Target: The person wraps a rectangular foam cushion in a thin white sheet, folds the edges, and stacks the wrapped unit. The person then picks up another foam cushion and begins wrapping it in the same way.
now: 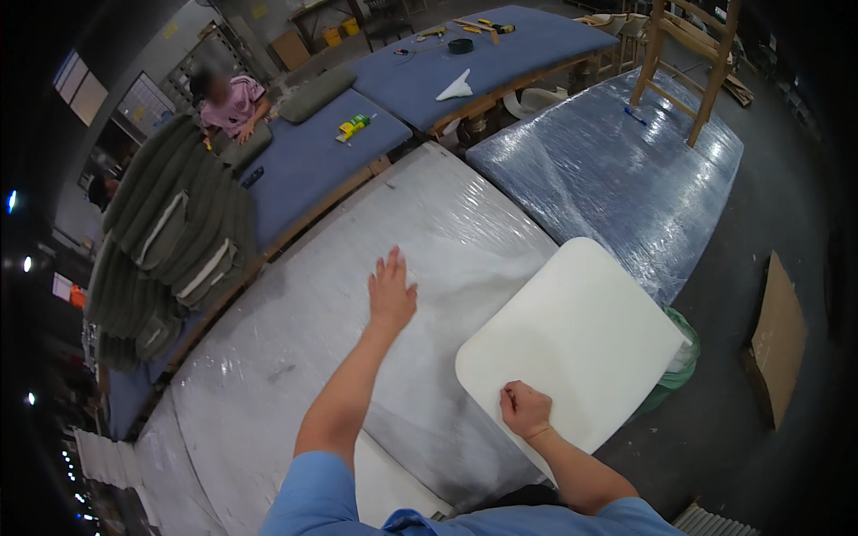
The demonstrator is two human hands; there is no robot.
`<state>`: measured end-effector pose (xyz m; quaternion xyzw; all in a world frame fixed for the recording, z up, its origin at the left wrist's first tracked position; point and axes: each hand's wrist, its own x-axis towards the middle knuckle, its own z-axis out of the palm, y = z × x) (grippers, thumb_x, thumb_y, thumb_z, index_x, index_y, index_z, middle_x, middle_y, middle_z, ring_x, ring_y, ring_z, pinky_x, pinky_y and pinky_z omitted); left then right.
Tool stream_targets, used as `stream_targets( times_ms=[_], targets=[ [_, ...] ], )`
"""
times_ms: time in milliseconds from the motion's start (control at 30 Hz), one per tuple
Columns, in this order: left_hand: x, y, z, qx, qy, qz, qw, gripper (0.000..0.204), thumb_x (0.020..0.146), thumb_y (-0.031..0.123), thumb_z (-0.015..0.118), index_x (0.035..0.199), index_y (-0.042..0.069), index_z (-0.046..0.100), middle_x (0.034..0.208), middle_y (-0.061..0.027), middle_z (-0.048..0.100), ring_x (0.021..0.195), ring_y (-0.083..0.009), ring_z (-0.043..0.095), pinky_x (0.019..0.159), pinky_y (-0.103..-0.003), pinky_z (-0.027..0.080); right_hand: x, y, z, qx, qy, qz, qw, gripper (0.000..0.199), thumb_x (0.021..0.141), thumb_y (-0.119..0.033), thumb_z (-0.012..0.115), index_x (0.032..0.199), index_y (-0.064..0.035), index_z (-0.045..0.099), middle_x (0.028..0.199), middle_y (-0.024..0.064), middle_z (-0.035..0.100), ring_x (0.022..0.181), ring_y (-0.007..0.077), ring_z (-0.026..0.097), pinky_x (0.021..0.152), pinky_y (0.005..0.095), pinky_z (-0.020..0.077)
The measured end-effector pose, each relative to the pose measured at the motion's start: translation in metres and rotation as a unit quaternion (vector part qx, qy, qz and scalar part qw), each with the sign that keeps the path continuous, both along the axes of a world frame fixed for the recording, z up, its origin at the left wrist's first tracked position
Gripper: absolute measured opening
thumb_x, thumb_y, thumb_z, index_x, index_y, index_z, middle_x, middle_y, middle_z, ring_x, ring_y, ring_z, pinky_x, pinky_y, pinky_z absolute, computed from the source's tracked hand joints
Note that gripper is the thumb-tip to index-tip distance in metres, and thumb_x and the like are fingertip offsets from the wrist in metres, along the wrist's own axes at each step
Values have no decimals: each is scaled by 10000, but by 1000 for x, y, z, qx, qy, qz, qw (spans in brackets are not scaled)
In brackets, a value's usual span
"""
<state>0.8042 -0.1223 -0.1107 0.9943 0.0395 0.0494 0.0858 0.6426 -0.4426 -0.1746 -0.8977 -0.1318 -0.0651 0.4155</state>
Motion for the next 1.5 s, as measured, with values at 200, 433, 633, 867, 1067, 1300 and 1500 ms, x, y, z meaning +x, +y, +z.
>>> stream_targets(
  times_ms=[200, 433, 633, 867, 1067, 1300, 1500],
  targets=[
    [-67, 53, 128, 51, -184, -54, 980, 570, 925, 144, 687, 1435, -33, 502, 1698, -113, 258, 1530, -460, 244, 1206, -616, 243, -2, 0, 4, -20, 7, -4, 1000, 71, 911, -180, 686, 912, -114, 661, 759, 54, 714, 636, 259, 695, 583, 369, 542],
    [-275, 66, 145, 79, -163, -108, 977, 343, 888, 144, 717, 1186, -15, 660, 1637, -135, 386, 1541, -469, 230, 1223, -636, 181, 28, -7, 19, 241, 251, -46, 936, 192, 917, -136, 697, 1073, -27, 672, 835, 48, 699, 741, 166, 660, 688, 352, 538],
    [-458, 72, 124, 78, -103, -88, 988, 359, 897, 193, 707, 1249, 126, 720, 1648, 18, 384, 1567, -409, 205, 1247, -628, 153, -58, 161, 189, 156, 7, 370, 916, 441, 948, -227, 737, 1326, -30, 626, 1395, 115, 609, 1312, 218, 541, 954, 351, 509],
    [-594, 93, 64, -114, -106, 232, 960, 387, 921, 282, 717, 1275, 124, 705, 1616, -190, 384, 1546, -416, 234, 1246, -573, 175, -229, 255, 78, 87, 432, 441, 782, 292, 948, -212, 743, 1164, -21, 700, 940, 14, 726, 840, 95, 634, 776, 284, 516],
    [-688, 85, -33, -848, 89, 344, 395, 803, 1033, 692, 403, 1439, 9, 522, 1483, -170, 527, 1401, -348, 464, 1137, -545, 391, -353, 261, 44, 89, 442, 452, 769, 234, 958, -140, 723, 1153, -16, 690, 964, 11, 712, 866, 87, 623, 788, 274, 519],
    [-662, 108, -26, -909, -63, 217, 351, 357, 1049, 238, 607, 1331, 22, 626, 1294, -164, 675, 1142, -289, 686, 1033, -451, 542, -382, 245, 46, -59, 463, 504, 727, 343, 957, -223, 740, 1210, 1, 683, 957, 41, 708, 868, 131, 629, 813, 304, 520],
    [-658, 105, -13, -859, -59, 237, 450, 305, 1018, 147, 646, 1291, 12, 650, 1178, -124, 727, 1051, -235, 718, 967, -407, 578, -348, 265, 63, 158, 567, 373, 717, 478, 1000, -262, 694, 1392, -10, 586, 1251, 80, 657, 1156, 140, 593, 980, 334, 493]
  ],
)
